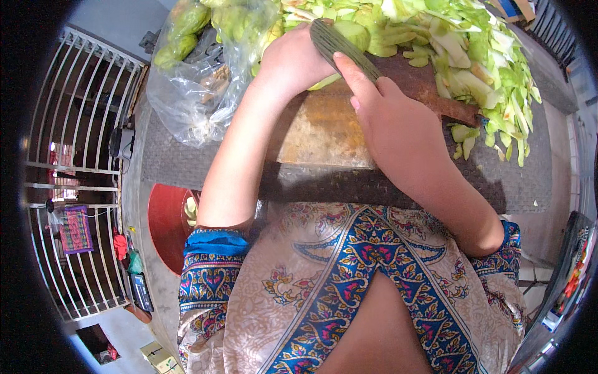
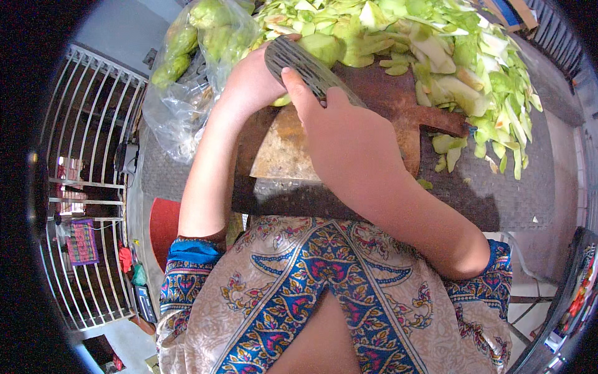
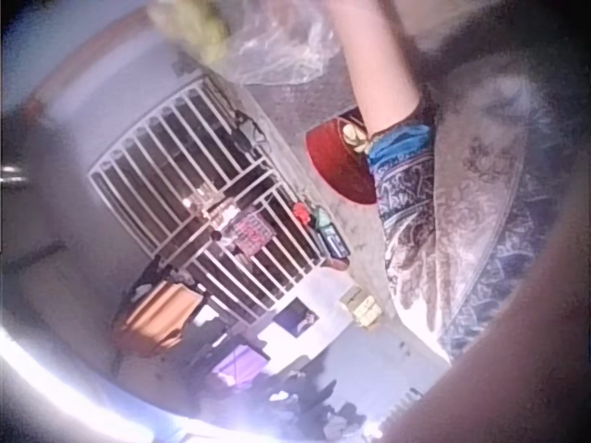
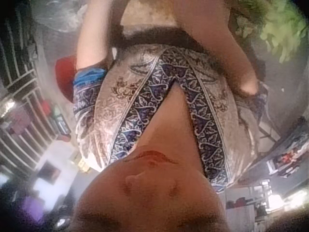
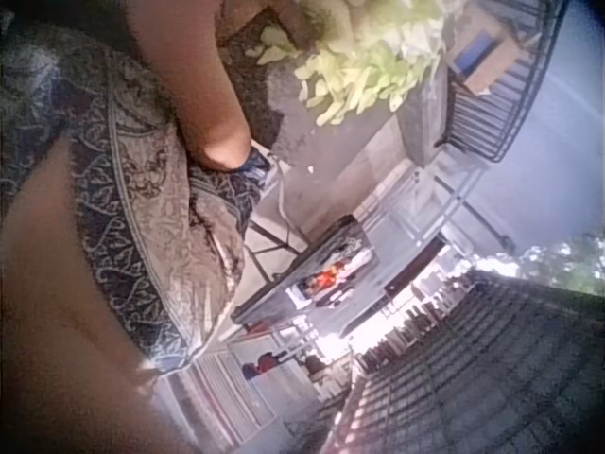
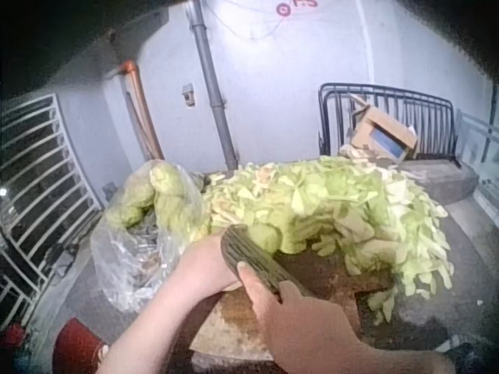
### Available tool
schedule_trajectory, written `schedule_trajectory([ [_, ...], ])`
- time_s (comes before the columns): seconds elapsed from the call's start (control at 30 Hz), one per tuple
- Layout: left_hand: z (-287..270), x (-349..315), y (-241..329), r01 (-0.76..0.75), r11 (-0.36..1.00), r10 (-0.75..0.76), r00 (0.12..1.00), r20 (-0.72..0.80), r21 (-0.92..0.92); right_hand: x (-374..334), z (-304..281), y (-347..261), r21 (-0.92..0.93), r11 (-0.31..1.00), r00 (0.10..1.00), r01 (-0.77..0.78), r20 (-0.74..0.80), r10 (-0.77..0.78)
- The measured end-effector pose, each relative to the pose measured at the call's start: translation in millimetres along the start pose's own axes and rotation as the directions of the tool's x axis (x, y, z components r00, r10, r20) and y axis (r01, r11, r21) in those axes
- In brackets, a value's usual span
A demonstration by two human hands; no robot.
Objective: The person peels and slices a green fruit using a large knife on a wooden cutting board. The person removes the outer skin in strips and then cuts the fruit into smaller pieces, placing them on the board.
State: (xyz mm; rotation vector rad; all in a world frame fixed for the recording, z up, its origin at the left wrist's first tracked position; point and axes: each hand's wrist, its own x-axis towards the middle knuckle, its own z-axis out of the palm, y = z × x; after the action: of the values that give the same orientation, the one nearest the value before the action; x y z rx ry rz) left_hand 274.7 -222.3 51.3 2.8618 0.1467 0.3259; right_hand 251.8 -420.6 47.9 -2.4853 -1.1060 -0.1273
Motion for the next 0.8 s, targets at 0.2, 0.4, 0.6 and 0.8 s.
schedule_trajectory([
  [0.2, 15.7, -9.2, -13.9, -0.043, 0.998, 0.048, 0.993, -0.106, 0.053, -6.7, 3.2, -4.6, -0.017, 1.0, 1.0, 0.024, 0.02, -0.023],
  [0.4, 9.4, -1.8, -19.9, -0.006, 1.0, 0.005, 0.999, -0.049, -0.017, -2.3, 9.7, -4.6, -0.023, 0.998, 0.998, 0.064, -0.01, -0.065],
  [0.6, 4.7, 0.3, -14.0, 0.044, 0.998, -0.045, 0.999, -0.018, -0.035, 0.9, 13.3, -7.6, -0.012, 0.998, 0.995, 0.067, -0.072, -0.068],
  [0.8, -2.4, -6.5, 2.9, 0.146, 0.988, -0.147, 0.989, 0.032, 0.043, 6.3, 17.6, -5.1, -0.056, 0.989, 0.967, 0.138, -0.21, -0.147],
])
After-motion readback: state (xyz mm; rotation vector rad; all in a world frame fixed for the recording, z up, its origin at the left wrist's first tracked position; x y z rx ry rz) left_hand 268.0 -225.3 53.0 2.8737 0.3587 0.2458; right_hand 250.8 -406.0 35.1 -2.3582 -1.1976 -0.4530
